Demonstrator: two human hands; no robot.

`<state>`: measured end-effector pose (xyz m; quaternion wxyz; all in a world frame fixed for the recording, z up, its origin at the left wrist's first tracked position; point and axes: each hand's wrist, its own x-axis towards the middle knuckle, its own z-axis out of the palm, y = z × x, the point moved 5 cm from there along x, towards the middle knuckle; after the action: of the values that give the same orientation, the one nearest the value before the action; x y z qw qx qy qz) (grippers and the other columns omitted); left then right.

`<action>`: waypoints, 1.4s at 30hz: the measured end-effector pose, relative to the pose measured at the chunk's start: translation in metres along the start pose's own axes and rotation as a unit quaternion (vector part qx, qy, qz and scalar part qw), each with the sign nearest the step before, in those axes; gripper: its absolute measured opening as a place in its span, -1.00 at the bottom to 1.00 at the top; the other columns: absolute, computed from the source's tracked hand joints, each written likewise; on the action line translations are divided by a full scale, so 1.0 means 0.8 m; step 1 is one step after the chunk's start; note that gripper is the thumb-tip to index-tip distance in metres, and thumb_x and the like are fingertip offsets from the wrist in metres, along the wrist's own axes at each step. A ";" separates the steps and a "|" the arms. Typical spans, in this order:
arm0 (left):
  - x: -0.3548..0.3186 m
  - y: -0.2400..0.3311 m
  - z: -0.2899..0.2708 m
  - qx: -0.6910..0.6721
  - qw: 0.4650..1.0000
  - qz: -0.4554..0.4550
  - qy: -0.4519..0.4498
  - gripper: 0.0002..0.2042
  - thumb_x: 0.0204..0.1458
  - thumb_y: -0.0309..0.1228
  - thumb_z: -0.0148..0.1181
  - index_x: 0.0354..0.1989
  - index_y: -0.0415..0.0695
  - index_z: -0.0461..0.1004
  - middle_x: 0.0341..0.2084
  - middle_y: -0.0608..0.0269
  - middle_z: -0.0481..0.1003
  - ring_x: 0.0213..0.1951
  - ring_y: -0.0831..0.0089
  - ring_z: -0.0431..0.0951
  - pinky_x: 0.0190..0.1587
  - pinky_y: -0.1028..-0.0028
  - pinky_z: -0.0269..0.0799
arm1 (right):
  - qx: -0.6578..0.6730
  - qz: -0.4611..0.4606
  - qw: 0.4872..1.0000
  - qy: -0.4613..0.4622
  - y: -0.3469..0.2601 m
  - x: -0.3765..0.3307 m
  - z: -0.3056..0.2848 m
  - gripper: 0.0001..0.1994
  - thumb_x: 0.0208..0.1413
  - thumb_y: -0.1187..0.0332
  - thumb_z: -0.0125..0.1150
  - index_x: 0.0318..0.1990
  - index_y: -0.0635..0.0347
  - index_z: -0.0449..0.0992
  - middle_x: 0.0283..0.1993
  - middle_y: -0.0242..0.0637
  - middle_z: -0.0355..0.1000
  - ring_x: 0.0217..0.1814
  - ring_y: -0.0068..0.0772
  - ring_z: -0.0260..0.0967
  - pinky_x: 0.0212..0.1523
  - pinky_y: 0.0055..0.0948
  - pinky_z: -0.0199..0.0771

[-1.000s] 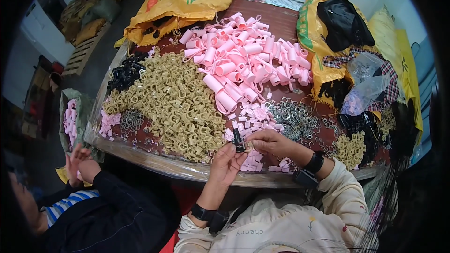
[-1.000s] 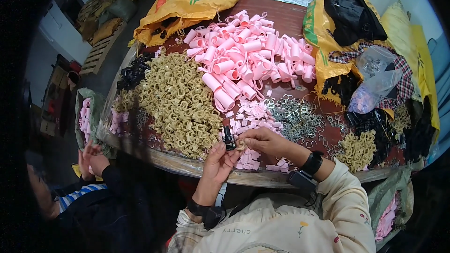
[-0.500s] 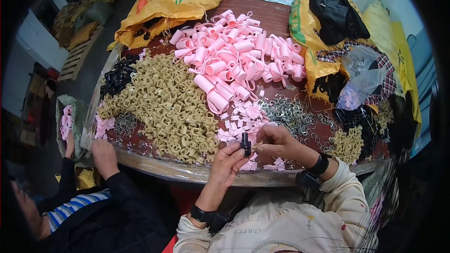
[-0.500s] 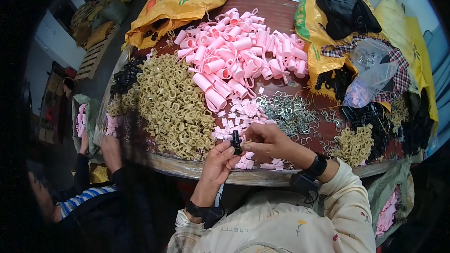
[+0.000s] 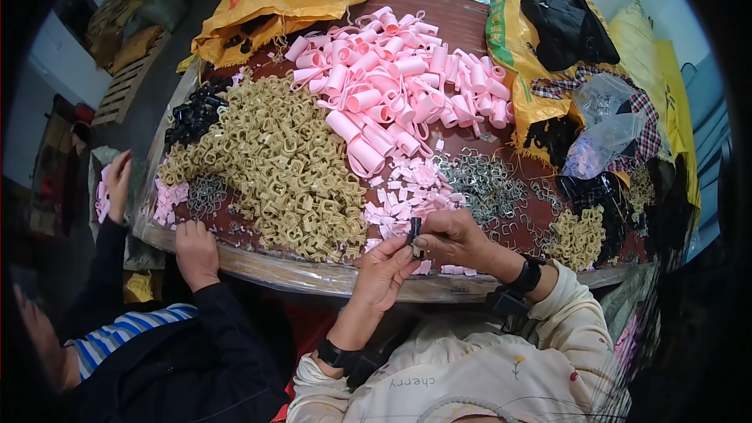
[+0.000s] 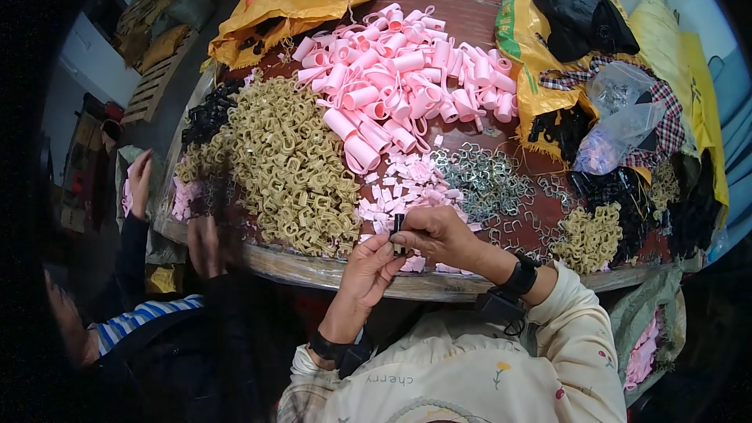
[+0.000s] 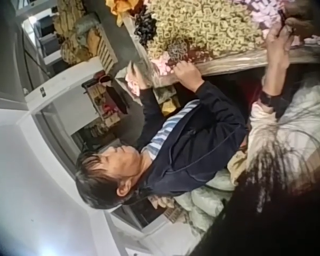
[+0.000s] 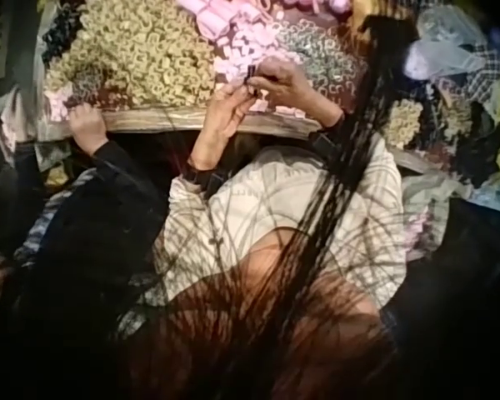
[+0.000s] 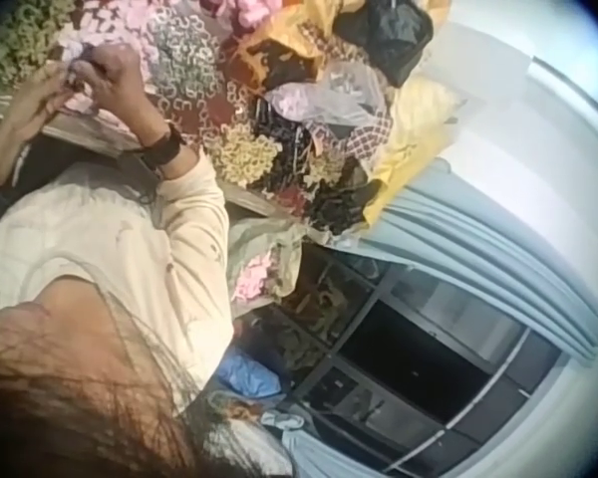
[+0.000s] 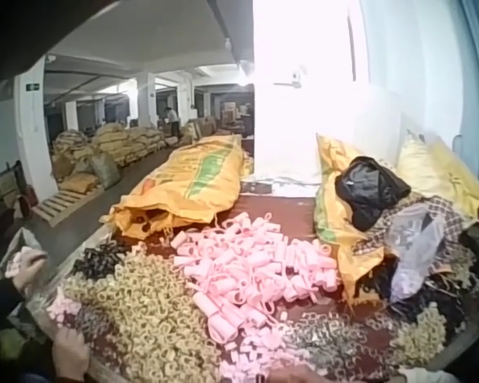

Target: Manually assembling small pink and black plastic components with metal fasteners at a factory workstation.

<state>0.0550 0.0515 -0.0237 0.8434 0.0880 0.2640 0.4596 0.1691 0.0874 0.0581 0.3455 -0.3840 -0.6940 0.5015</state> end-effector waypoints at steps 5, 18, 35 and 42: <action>-0.001 0.001 0.006 -0.019 1.000 0.007 -0.015 -0.83 -0.06 -0.58 0.00 -0.25 -0.27 0.34 -0.38 0.20 0.42 -0.35 0.50 0.47 -0.29 0.57 0.47 | 0.004 0.089 0.996 0.024 0.011 -0.002 0.003 -0.81 -0.11 0.36 0.17 -0.53 0.26 0.32 -0.68 -0.39 0.21 -0.72 -0.67 0.22 -0.76 -0.66 0.14; 0.002 0.054 -0.007 0.378 0.889 0.231 0.116 -0.82 -0.14 -0.57 0.08 -0.32 -0.33 0.36 -0.43 0.24 0.42 -0.50 0.55 0.44 -0.43 0.66 0.36 | -0.504 -0.109 0.857 -0.024 0.063 -0.012 0.002 -0.86 -0.14 0.39 0.08 -0.45 0.21 0.28 -0.46 -0.23 0.25 -0.52 -0.29 0.27 -0.59 -0.43 0.24; 0.012 0.032 0.003 0.196 0.970 0.139 0.047 -0.79 -0.15 -0.63 0.08 -0.27 -0.29 0.35 -0.44 0.20 0.43 -0.43 0.53 0.47 -0.40 0.63 0.44 | 0.297 0.220 0.926 -0.082 0.047 -0.021 -0.002 -0.87 0.06 0.34 -0.04 -0.43 0.18 0.25 -0.62 -0.46 0.21 -0.69 -0.77 0.04 -0.70 -0.74 0.06; 0.009 0.022 0.008 0.185 0.976 0.115 0.023 -0.78 -0.13 -0.63 0.07 -0.25 -0.26 0.35 -0.43 0.21 0.44 -0.42 0.52 0.47 -0.37 0.61 0.46 | 0.275 0.201 0.938 -0.065 0.025 -0.018 0.002 -0.87 0.06 0.34 -0.04 -0.44 0.19 0.27 -0.62 -0.47 0.23 -0.69 -0.76 0.06 -0.70 -0.75 0.06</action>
<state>0.0484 0.0682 -0.0143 0.7474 0.2620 0.3520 0.4988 0.1785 0.0781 0.0373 0.2844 -0.3719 -0.4583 0.7555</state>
